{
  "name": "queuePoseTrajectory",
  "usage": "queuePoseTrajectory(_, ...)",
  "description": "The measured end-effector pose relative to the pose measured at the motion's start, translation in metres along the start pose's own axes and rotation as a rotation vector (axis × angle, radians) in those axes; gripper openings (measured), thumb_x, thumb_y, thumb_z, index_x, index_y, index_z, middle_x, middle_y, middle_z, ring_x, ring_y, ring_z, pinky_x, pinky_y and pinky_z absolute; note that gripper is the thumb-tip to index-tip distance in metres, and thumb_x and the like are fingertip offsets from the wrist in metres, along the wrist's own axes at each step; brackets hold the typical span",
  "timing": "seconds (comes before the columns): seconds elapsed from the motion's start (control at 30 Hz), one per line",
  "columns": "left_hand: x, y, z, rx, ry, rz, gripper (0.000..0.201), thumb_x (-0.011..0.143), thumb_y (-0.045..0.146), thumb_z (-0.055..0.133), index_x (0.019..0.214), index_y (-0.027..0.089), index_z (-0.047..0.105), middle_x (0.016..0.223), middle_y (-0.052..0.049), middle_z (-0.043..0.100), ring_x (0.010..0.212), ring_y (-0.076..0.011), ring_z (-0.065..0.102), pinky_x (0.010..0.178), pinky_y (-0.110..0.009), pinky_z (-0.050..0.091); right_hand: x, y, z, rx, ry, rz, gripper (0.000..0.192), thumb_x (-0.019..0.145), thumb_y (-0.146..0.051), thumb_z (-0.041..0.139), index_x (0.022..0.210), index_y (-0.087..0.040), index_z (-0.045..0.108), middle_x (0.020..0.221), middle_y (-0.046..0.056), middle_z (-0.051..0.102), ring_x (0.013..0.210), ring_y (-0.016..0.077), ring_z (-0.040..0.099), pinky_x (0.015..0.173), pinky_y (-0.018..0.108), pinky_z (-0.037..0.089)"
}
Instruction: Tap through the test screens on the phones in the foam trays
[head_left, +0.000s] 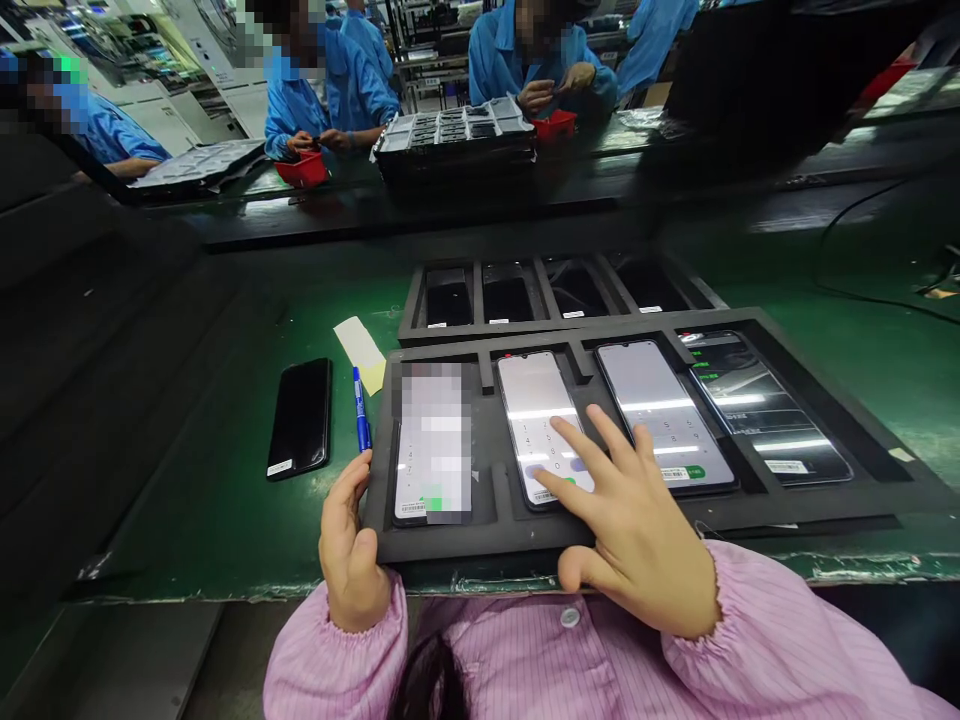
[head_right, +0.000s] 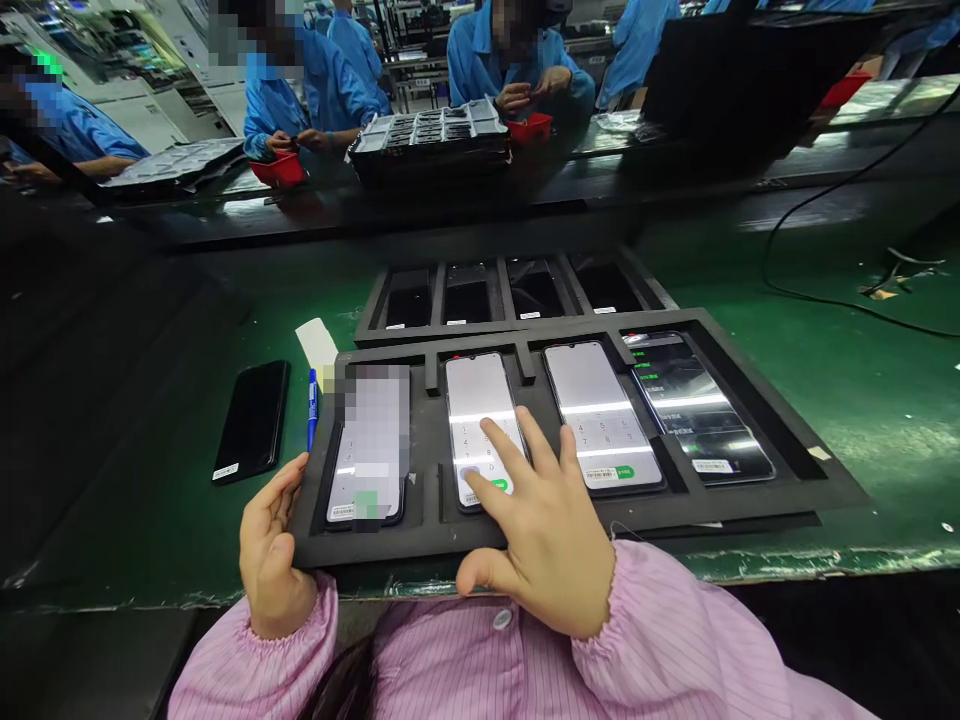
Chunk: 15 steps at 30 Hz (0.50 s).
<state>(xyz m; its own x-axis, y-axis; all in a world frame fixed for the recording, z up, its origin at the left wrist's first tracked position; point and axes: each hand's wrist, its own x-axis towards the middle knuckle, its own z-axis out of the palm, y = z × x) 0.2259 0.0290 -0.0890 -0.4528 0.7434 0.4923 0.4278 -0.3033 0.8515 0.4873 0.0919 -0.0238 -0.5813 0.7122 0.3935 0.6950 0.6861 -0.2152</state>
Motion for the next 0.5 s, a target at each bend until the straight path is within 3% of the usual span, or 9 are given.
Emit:
queuePoseTrajectory(0.2,0.001,0.003,0.0,0.032,0.012,-0.01,0.044,0.083,0.039,0.046,0.119,0.015,0.054,0.127,-0.011,0.056,0.121,-0.0268,0.05,0.1,-0.04,0.043,-0.004,0.011,-0.007,-0.047,0.055,0.144,0.085,0.083,-0.071,0.008,0.091,-0.016,0.071,0.131,0.018,0.051,0.131,0.0422,0.031,0.095,0.074,0.027)
queuePoseTrajectory(0.5,-0.001,-0.001,-0.001,0.033,-0.02,-0.01,0.043,0.085,0.039,0.044,0.12,0.016,0.052,0.129,-0.013,0.053,0.124,-0.0277,0.047,0.101,-0.042,0.042,0.01,0.004,-0.001,-0.056,-0.045,0.102,0.087,0.079,-0.076,0.007,0.106,-0.021,0.068,0.137,0.015,0.046,0.132,0.044,0.027,0.092,0.073,0.03)
